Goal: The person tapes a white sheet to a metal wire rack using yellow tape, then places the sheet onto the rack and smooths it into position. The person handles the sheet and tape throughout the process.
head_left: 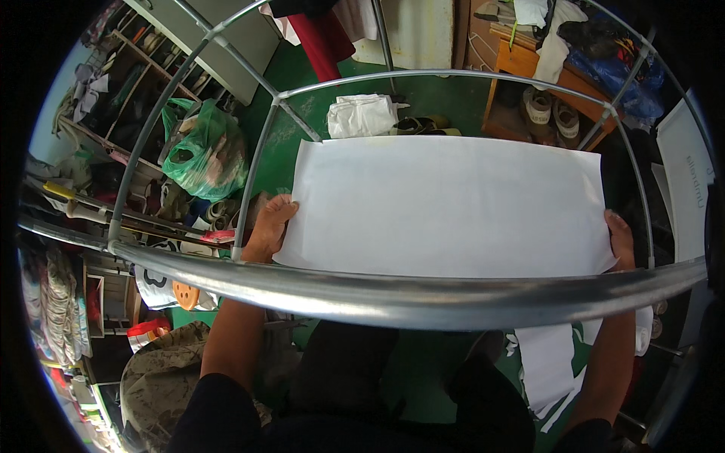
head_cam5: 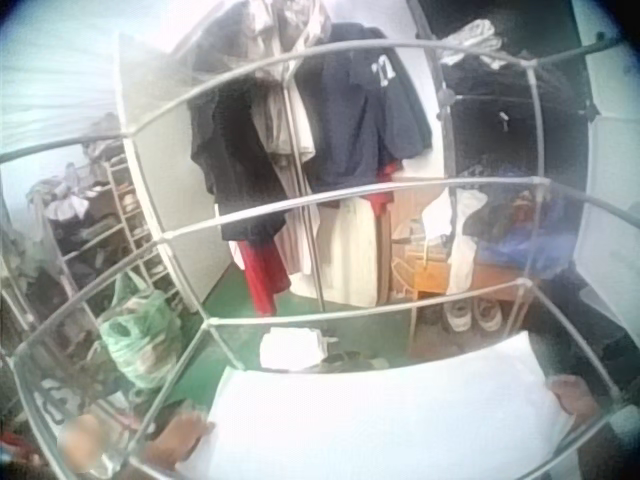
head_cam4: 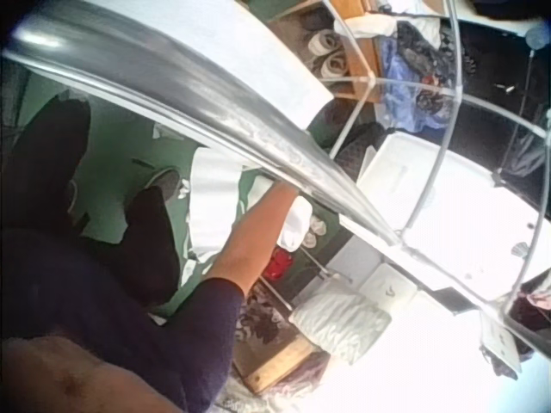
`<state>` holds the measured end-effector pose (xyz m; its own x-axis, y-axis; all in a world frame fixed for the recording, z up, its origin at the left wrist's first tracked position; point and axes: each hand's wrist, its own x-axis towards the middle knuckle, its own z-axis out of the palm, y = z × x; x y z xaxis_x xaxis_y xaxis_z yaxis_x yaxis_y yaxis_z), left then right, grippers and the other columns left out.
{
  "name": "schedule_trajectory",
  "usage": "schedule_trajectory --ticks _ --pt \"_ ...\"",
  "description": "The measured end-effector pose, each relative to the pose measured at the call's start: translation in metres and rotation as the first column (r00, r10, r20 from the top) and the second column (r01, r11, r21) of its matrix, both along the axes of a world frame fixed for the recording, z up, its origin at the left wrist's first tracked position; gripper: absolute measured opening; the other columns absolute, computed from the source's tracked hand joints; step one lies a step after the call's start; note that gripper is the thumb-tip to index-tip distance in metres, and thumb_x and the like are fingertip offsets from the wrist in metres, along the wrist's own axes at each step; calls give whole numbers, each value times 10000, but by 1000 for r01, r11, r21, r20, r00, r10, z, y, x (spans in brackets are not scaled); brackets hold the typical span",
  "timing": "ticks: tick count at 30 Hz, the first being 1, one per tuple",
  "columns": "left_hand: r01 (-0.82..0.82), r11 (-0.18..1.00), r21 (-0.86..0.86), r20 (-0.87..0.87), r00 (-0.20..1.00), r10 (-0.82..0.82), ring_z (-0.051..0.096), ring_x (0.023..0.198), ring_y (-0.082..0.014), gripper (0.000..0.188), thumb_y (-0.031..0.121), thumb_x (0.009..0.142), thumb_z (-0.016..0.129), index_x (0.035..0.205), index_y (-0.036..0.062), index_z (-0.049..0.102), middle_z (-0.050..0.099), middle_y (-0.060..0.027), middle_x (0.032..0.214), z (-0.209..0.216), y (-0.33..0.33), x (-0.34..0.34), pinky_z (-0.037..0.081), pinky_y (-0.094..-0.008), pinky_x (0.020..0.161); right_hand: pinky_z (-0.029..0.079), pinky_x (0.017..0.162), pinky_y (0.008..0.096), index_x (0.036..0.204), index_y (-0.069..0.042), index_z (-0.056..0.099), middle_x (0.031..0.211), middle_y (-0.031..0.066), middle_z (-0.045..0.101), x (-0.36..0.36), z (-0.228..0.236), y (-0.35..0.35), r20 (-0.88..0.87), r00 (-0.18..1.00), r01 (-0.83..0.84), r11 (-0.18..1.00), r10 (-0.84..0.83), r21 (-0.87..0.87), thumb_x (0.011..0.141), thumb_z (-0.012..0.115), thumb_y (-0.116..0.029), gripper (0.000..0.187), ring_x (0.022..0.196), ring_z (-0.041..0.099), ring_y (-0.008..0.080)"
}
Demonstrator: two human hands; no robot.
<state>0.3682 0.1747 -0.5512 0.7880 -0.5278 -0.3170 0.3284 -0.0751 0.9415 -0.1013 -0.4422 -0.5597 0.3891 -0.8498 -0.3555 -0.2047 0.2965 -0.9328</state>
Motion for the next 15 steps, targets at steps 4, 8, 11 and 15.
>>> schedule_trajectory --ticks 4,8,11,15 --pt "-12 1000 13 52 999 11 599 732 -83 33 81 997 644 972 74 664 669 3 855 -1 -1 1 516 -260 686 530 719 365 1080 -30 725 910 107 729 1 0 -1 3 1000 31 999 -31 -43 980 719 -339 325 749 640 183" --pt "-42 998 43 68 997 39 596 743 -72 37 88 993 654 961 82 672 669 18 855 -8 1 5 510 -251 691 525 726 342 1087 -22 728 911 102 723 -2 -8 -11 -43 999 -11 996 7 -87 980 721 -339 335 762 639 186" --pt "-24 998 63 77 997 19 592 747 -64 48 87 990 657 946 90 674 665 27 851 -8 8 7 499 -242 689 524 739 329 1096 -14 725 934 103 728 0 -11 -10 -36 999 10 997 -13 -72 979 722 -344 350 783 645 189" --pt "-29 999 18 37 999 28 593 758 -61 62 85 988 647 928 94 660 648 29 827 -1 -1 0 496 -237 690 528 752 340 1105 -16 718 962 97 736 -8 -17 -14 25 1000 -15 1000 15 -13 967 736 -348 359 795 655 188"
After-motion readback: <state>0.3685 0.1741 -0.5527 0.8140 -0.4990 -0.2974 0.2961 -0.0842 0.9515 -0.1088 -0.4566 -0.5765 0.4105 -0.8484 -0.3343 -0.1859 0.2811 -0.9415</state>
